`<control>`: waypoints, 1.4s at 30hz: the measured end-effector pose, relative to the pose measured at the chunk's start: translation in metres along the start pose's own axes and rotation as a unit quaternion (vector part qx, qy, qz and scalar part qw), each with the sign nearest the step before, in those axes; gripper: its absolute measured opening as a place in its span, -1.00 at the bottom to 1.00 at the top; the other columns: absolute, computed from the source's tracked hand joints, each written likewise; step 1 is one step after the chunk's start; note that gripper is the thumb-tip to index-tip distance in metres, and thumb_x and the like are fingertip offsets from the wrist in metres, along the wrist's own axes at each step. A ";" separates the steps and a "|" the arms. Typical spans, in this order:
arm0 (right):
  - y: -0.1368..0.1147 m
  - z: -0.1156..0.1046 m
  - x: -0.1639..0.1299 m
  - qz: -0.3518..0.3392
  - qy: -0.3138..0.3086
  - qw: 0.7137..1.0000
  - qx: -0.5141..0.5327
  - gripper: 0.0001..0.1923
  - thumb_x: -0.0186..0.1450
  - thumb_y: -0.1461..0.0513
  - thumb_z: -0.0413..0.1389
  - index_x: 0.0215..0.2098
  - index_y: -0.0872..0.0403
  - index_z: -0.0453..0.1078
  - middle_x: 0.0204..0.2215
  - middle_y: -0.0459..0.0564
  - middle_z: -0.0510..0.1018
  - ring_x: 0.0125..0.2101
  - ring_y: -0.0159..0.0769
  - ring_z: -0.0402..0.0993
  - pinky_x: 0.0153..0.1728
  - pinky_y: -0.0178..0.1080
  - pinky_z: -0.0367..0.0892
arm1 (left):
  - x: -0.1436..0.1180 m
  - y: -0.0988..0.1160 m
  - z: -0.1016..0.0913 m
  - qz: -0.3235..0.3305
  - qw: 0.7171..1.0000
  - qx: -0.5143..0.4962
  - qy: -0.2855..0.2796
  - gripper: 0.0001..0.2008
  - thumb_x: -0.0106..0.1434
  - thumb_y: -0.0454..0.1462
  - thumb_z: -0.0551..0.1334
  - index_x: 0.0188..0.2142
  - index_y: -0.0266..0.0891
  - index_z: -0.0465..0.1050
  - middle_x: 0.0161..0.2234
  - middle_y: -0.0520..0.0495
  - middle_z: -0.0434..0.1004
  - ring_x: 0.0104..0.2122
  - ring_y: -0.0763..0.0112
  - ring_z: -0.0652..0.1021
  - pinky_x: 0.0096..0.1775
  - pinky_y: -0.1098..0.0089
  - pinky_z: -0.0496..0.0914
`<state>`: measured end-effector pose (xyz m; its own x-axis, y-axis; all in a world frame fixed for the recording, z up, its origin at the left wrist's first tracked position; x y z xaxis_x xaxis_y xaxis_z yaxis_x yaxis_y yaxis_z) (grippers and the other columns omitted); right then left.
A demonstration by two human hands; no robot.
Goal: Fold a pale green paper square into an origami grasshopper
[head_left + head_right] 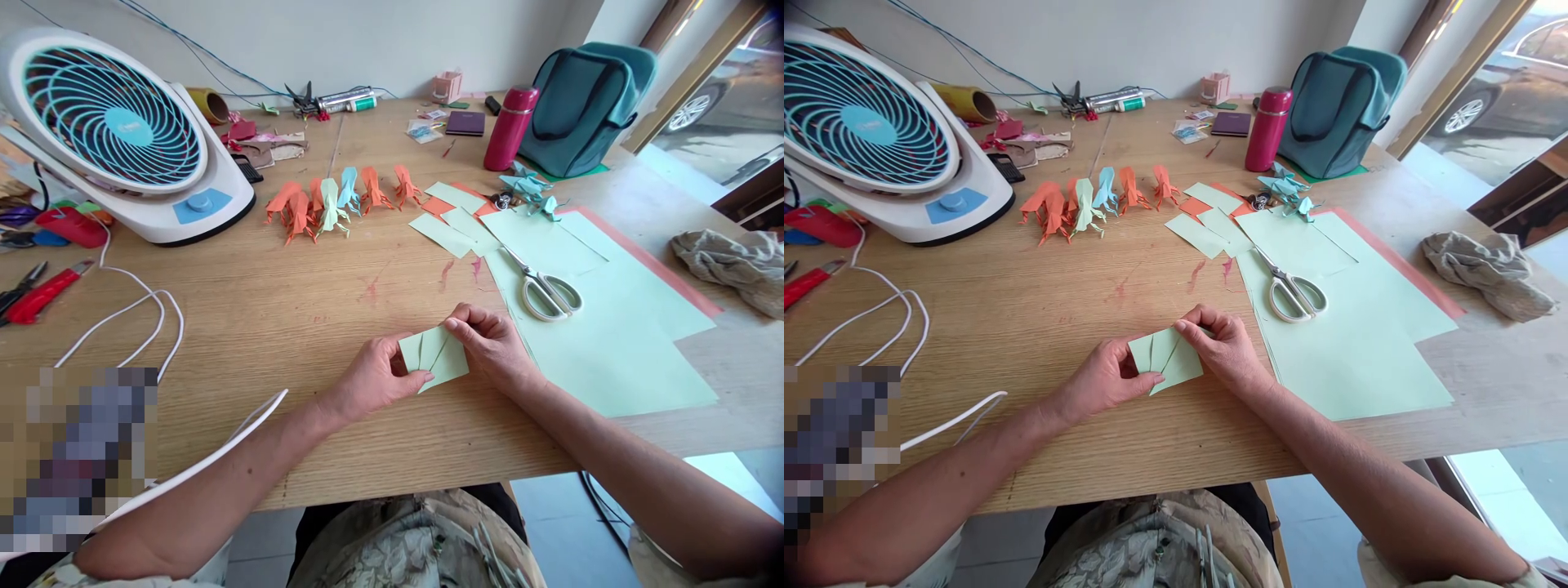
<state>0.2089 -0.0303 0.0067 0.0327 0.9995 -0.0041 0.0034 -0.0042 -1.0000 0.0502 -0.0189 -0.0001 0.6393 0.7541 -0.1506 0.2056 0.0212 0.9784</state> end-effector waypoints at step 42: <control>-0.003 0.015 -0.002 0.022 -0.086 0.990 -0.112 -0.49 0.20 -0.18 0.19 -0.51 0.10 0.40 -0.62 -0.15 0.30 -0.55 -0.42 0.09 -0.50 -0.28 0.00 | 0.004 0.000 -0.005 -0.064 0.997 -0.050 -0.012 -0.70 0.07 -0.10 0.40 -0.48 -0.29 0.44 -0.59 0.07 0.41 -0.68 0.65 0.28 -0.67 0.57 0.14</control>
Point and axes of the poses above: each hand's wrist, its own x-axis towards the middle knuckle, its own z-axis out of the palm, y = z × x, the point moved 7 cm from there along x, towards the middle knuckle
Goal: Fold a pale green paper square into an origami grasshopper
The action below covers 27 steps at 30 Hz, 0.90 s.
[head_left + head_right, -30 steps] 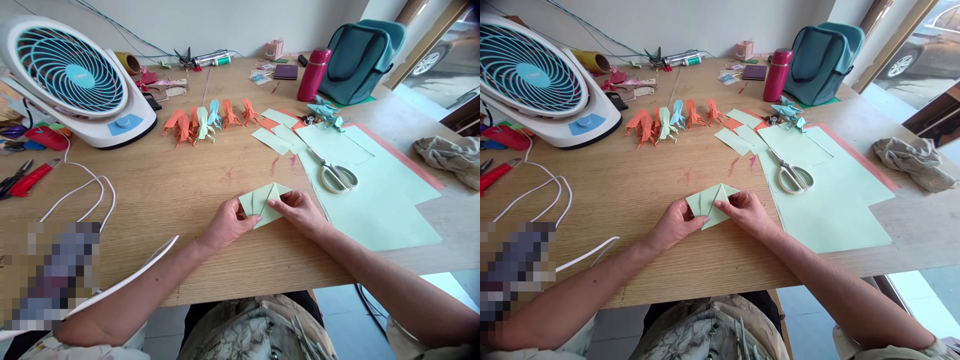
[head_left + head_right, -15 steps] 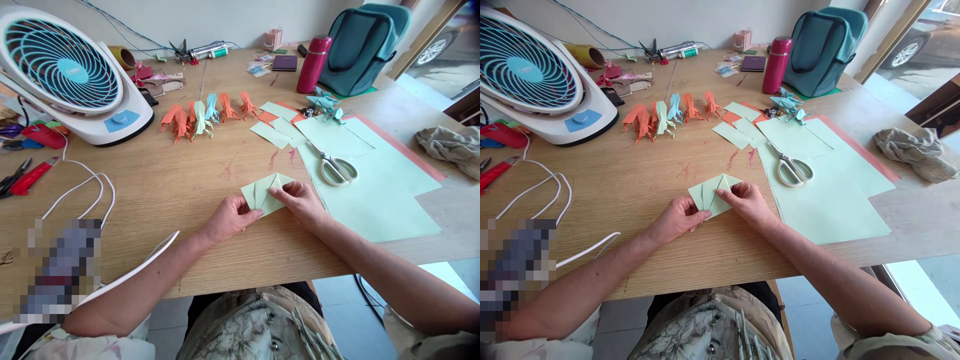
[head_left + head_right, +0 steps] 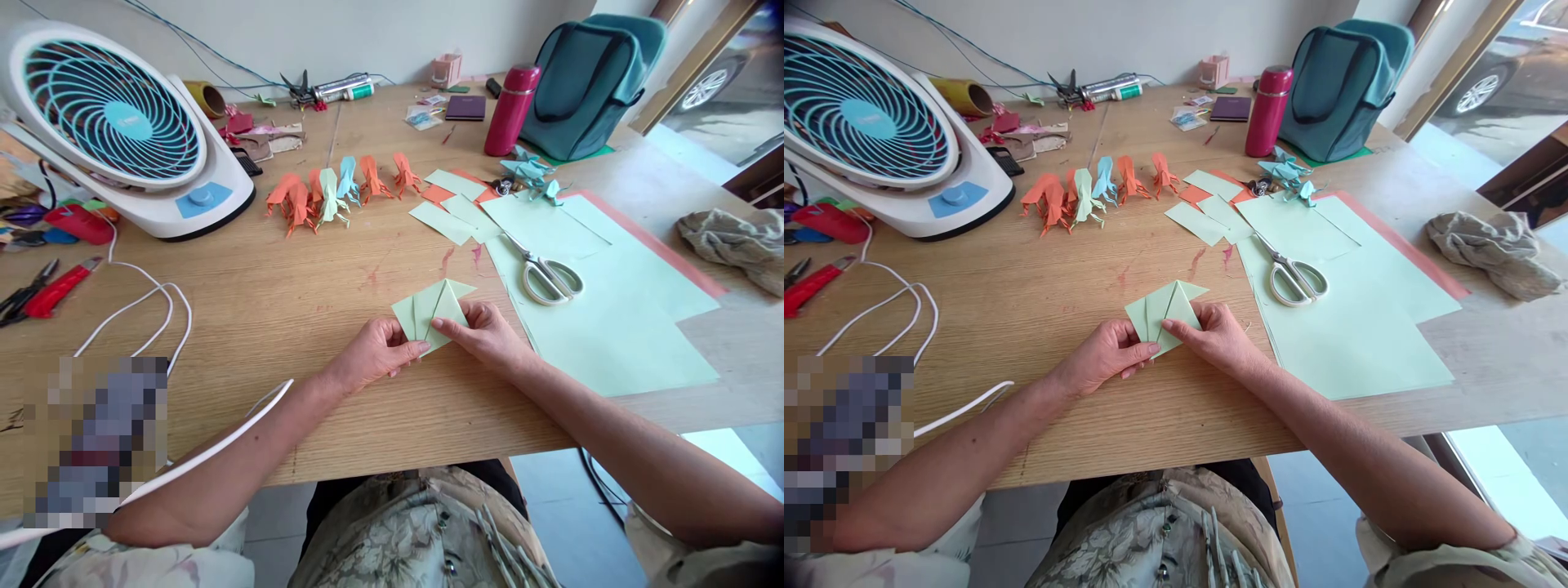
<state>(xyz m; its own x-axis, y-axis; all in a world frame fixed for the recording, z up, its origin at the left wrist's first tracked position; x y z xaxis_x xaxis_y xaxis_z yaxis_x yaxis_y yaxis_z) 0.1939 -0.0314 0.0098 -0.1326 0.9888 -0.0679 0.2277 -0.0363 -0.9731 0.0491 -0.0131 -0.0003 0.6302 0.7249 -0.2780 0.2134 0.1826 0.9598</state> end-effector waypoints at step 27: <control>0.005 -0.011 0.001 0.003 0.054 0.983 0.175 -0.65 0.21 -0.06 0.28 -0.38 0.06 0.48 -0.49 -0.13 0.45 -0.47 -0.41 0.30 -0.40 -0.32 0.23 | -0.007 0.022 -0.014 0.132 0.951 0.279 0.027 -0.95 0.11 -0.34 0.21 -0.45 -0.28 0.44 -0.46 0.02 0.50 -0.48 0.45 0.46 -0.41 0.47 0.33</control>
Point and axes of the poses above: each hand's wrist, its own x-axis towards the middle knuckle, its own z-axis out of the palm, y = z × x, the point moved 7 cm from there along x, towards the middle knuckle
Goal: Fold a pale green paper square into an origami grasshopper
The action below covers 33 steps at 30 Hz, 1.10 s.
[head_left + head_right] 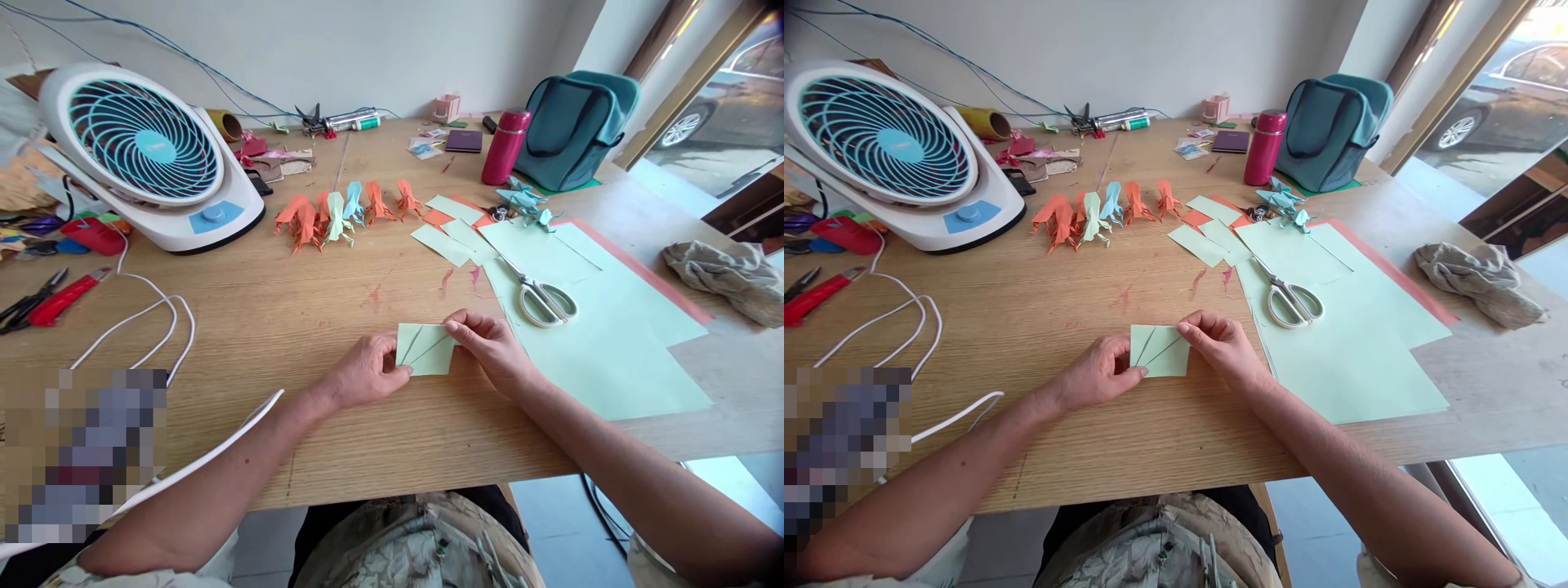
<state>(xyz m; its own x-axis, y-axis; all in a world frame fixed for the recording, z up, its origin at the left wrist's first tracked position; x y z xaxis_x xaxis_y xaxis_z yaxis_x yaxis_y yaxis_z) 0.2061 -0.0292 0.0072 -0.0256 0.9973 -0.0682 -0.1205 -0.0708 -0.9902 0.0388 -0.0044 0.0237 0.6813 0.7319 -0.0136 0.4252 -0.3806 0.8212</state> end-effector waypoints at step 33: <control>0.001 0.016 -0.008 0.034 -0.080 0.989 -0.122 -0.49 0.24 -0.15 0.20 -0.52 0.08 0.30 -0.62 -0.16 0.30 -0.56 -0.44 0.12 -0.51 -0.28 0.00 | 0.002 -0.023 0.002 -0.107 0.944 -0.310 0.017 -0.69 0.10 -0.08 0.43 -0.32 -0.30 0.58 -0.48 0.05 0.50 -0.49 0.55 0.40 -0.43 0.53 0.27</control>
Point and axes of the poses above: each hand's wrist, its own x-axis towards the middle knuckle, its own z-axis out of the palm, y = z × x, the point moved 7 cm from there along x, towards the middle knuckle
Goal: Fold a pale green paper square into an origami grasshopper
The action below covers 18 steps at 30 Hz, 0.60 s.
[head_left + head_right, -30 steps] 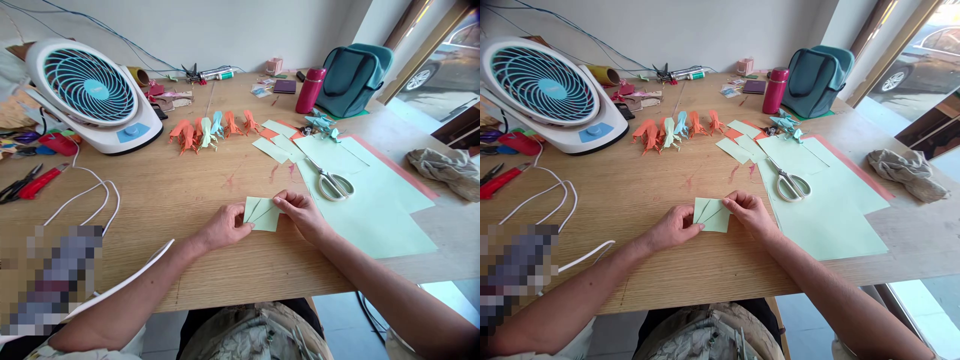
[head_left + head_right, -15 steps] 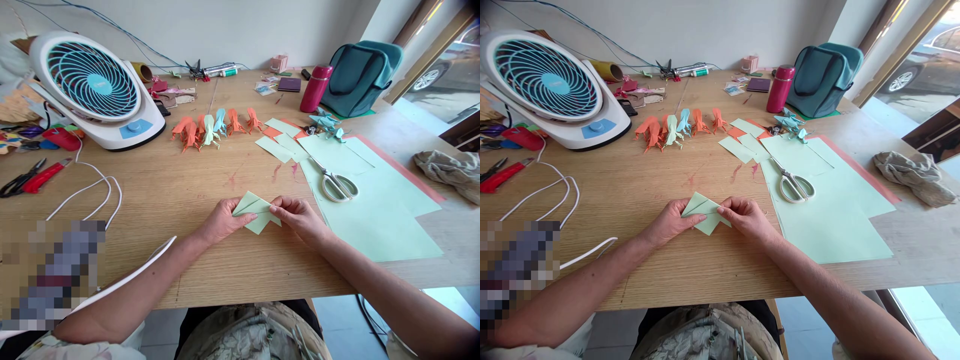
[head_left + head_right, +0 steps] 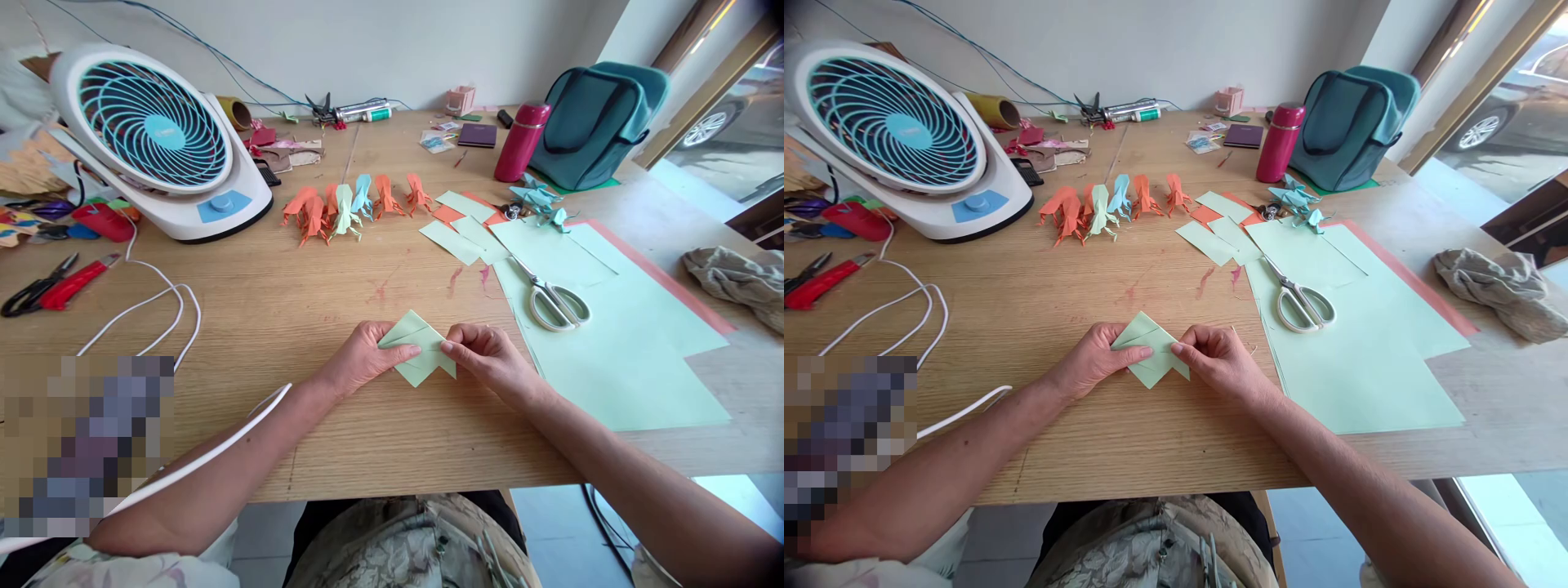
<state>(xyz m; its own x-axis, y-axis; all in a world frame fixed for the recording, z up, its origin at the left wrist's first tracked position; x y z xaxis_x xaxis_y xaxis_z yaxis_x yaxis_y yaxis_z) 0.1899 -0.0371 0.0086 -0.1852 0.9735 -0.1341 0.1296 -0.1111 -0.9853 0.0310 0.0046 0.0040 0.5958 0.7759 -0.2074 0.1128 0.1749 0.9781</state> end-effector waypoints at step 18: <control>0.011 -0.025 -0.001 0.032 0.087 0.995 0.038 -0.52 0.17 -0.13 0.29 -0.56 0.06 0.32 -0.67 -0.14 0.37 -0.62 -0.44 0.12 -0.58 -0.29 -0.02 | 0.010 0.002 -0.024 -0.025 0.999 0.010 0.033 -0.60 -0.03 -0.01 0.49 -0.50 -0.32 0.54 -0.56 0.03 0.47 -0.62 0.64 0.25 -0.59 0.54 0.12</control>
<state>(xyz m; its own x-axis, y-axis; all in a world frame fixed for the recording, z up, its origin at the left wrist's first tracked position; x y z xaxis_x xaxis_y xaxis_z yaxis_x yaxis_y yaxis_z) 0.2162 -0.0339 0.0011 -0.0066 0.9830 -0.1833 0.0599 -0.1826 -0.9814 0.0177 0.0270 0.0034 0.5356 0.8048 -0.2557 0.1570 0.2026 0.9666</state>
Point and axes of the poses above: each hand's wrist, its own x-axis towards the middle knuckle, its own z-axis out of the palm, y = z × x, the point moved 7 cm from there along x, towards the middle knuckle
